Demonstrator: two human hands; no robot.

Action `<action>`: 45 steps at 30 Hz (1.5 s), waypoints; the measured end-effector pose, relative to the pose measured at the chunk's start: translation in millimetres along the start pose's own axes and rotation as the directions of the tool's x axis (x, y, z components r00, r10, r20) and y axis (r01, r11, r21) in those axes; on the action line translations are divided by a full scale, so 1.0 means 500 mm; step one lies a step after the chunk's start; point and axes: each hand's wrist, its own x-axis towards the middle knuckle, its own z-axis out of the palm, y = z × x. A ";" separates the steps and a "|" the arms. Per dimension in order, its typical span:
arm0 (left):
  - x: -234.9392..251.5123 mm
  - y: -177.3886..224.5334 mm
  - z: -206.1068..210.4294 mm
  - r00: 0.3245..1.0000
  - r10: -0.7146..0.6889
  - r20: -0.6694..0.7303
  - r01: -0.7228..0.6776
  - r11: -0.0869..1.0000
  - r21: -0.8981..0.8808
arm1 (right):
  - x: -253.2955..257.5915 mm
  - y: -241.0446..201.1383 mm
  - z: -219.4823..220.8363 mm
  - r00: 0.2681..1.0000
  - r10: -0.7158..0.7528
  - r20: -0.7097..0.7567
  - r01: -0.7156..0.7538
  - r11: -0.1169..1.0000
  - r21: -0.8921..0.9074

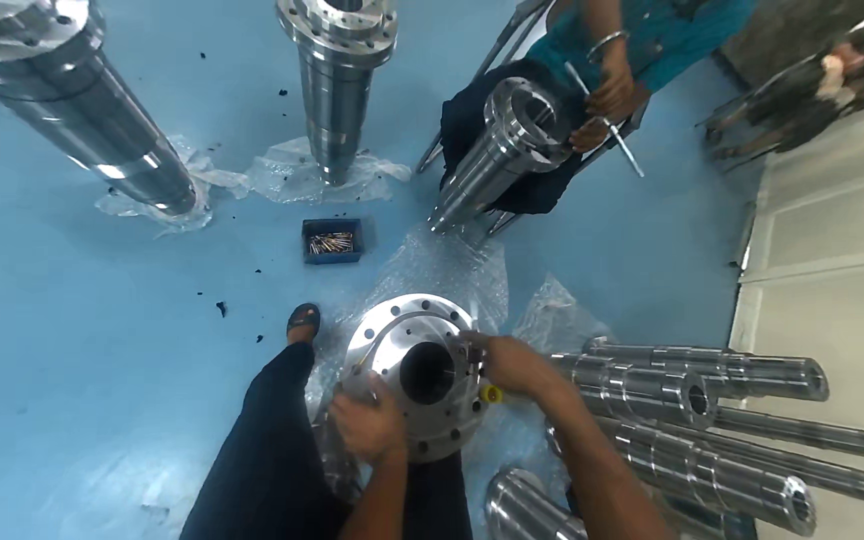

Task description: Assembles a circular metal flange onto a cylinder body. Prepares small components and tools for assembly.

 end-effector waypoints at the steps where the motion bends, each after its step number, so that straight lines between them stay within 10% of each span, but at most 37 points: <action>1: 0.002 0.001 -0.001 1.000 -0.003 0.006 0.003 1.000 0.000 | 0.004 0.007 -0.007 0.998 0.054 -0.015 -0.054 0.999 -0.005; 14: 0.008 0.002 -0.006 0.999 -0.026 0.043 0.026 1.000 -0.004 | -0.003 0.003 0.006 0.991 -0.030 0.131 0.034 0.999 -0.029; 18: 0.008 0.003 -0.004 0.999 -0.031 0.043 0.031 0.999 -0.005 | 0.009 0.015 0.012 0.991 0.083 -0.103 -0.079 0.996 0.043; 22: 0.010 0.001 -0.005 0.999 -0.030 0.034 0.030 1.000 0.003 | 0.002 -0.004 0.023 0.995 0.001 0.102 0.001 1.000 -0.022; 26: 0.004 0.000 -0.002 0.999 -0.016 0.027 0.017 1.000 -0.001 | 0.007 0.008 0.019 0.994 0.070 -0.085 -0.066 0.997 0.040; 31: 0.004 0.001 -0.005 1.000 -0.014 0.007 0.014 1.000 -0.002 | -0.008 -0.020 0.011 0.996 -0.002 0.093 0.009 0.997 -0.075; 36: 0.002 0.005 -0.007 0.999 -0.025 0.037 0.025 1.000 -0.001 | 0.013 -0.002 0.014 0.984 0.126 -0.126 -0.128 0.992 -0.006; 41: 0.002 0.001 -0.005 0.999 -0.028 0.032 0.027 0.999 0.019 | -0.007 -0.011 0.035 0.991 0.066 0.121 -0.061 0.997 -0.040; 45: 0.005 0.003 -0.003 0.999 -0.025 0.023 0.025 1.000 0.013 | 0.010 -0.023 0.037 0.975 0.109 -0.192 -0.099 0.993 0.062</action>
